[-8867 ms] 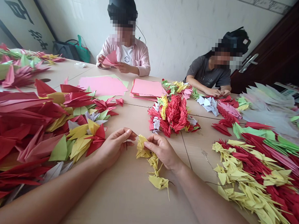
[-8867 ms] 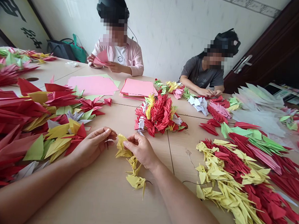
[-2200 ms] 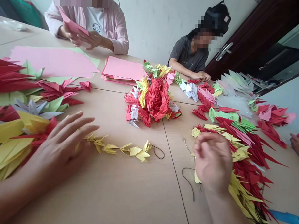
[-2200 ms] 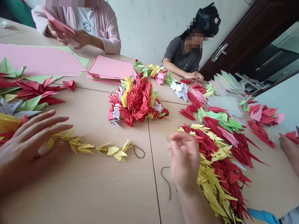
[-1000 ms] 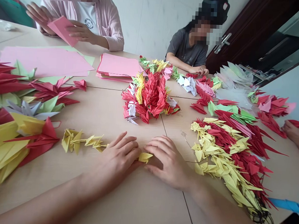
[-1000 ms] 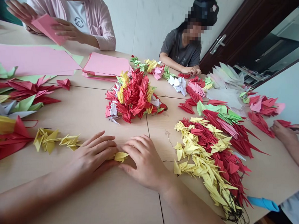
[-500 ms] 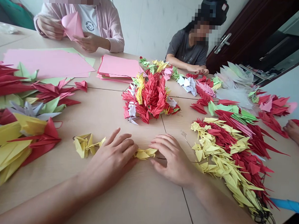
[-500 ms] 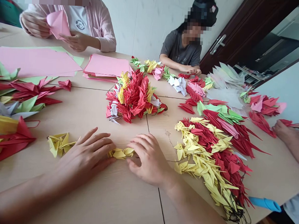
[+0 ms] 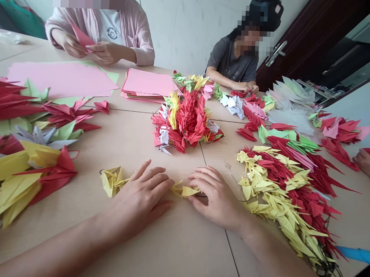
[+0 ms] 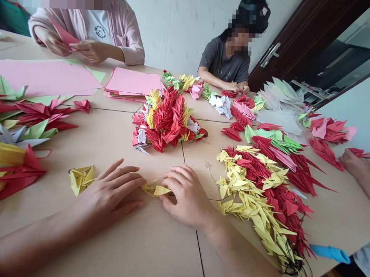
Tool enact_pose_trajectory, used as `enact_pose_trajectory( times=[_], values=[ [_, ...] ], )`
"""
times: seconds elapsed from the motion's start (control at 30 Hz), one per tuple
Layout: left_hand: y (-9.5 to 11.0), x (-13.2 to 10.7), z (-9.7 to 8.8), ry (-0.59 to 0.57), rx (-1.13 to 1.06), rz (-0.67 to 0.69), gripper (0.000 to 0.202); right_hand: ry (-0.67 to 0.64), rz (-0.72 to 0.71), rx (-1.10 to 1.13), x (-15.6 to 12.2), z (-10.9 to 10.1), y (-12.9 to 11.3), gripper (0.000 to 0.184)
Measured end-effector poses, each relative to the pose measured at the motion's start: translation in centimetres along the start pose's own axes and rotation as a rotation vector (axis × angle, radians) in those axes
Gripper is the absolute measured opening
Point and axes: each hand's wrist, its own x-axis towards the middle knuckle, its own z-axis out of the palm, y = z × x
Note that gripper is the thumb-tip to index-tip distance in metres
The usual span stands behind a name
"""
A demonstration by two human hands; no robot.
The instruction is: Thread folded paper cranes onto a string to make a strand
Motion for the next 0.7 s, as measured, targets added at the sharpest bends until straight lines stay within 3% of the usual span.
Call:
enact_pose_trajectory(
  times=[0.17,0.33,0.4,0.53,0.7],
  values=[
    [-0.1,0.1,0.0,0.017,0.0,0.011,0.017,-0.039,0.028,-0.018,0.0,-0.5,0.2,0.018],
    [0.5,0.5,0.0,0.011,-0.042,0.05,0.019,-0.055,-0.061,-0.004,0.0,0.1,-0.4,0.047],
    [0.8,0.5,0.0,0.001,-0.069,0.08,0.018,-0.06,-0.09,-0.009,-0.1,0.6,-0.7,0.04],
    [0.7,0.5,-0.4,-0.032,-0.065,0.125,0.017,-0.037,-0.078,-0.02,-0.2,1.0,-0.7,0.01],
    [-0.1,0.3,-0.8,-0.042,0.025,0.002,0.024,0.015,0.0,-0.069,-0.1,-0.1,0.1,0.005]
  ],
)
